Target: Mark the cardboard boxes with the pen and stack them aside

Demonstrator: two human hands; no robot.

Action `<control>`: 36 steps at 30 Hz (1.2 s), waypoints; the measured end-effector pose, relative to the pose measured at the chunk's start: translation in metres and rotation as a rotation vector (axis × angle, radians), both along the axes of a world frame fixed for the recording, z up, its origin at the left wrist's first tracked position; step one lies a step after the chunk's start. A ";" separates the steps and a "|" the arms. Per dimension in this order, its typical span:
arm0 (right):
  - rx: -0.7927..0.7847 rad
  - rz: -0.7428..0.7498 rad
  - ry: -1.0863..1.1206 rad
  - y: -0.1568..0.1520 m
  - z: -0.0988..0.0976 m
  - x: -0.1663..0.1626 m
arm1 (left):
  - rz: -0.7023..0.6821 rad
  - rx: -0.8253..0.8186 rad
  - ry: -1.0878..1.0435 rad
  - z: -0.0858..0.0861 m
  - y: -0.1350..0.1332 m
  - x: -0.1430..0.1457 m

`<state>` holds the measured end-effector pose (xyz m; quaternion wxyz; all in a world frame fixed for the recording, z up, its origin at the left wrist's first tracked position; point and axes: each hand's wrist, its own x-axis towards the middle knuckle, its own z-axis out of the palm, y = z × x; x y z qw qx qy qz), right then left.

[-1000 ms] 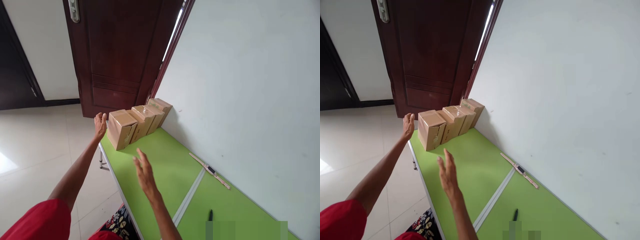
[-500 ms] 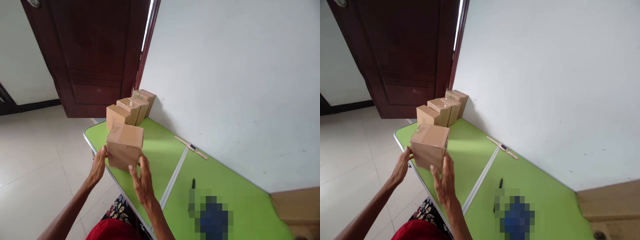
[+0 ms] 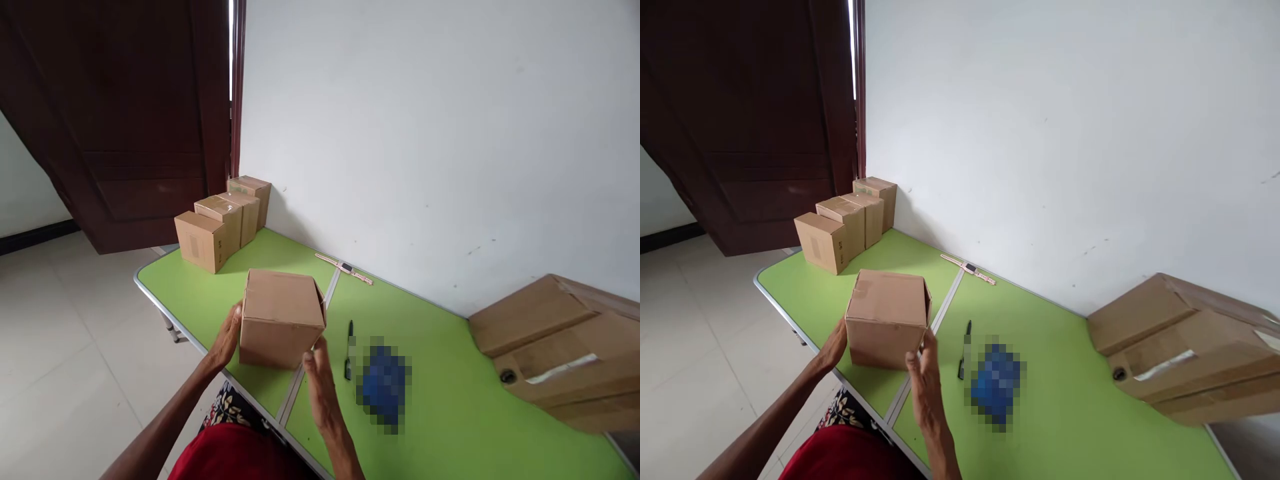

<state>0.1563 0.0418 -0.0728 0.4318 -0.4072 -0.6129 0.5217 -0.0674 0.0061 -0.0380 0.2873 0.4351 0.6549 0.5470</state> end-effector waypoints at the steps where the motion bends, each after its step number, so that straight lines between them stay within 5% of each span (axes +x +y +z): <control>1: -0.041 0.006 -0.012 0.000 -0.004 -0.003 | -0.027 -0.005 0.008 0.001 0.001 0.001; 9: -0.022 -0.141 0.230 0.008 -0.015 0.030 | -0.280 0.045 0.084 0.028 -0.021 0.028; 18: -0.224 -0.289 0.481 0.015 0.047 0.073 | -0.671 0.163 0.013 0.077 0.004 0.046; 22: -0.292 -0.354 0.499 0.021 0.059 0.072 | -0.722 0.115 -0.174 0.074 0.021 0.046; 28: -0.415 -0.452 0.473 0.020 0.051 0.071 | -0.740 0.048 -0.403 0.065 0.033 0.050; 36: -0.275 -0.310 0.309 0.002 0.073 0.059 | -0.577 -0.111 -0.696 0.050 0.040 0.044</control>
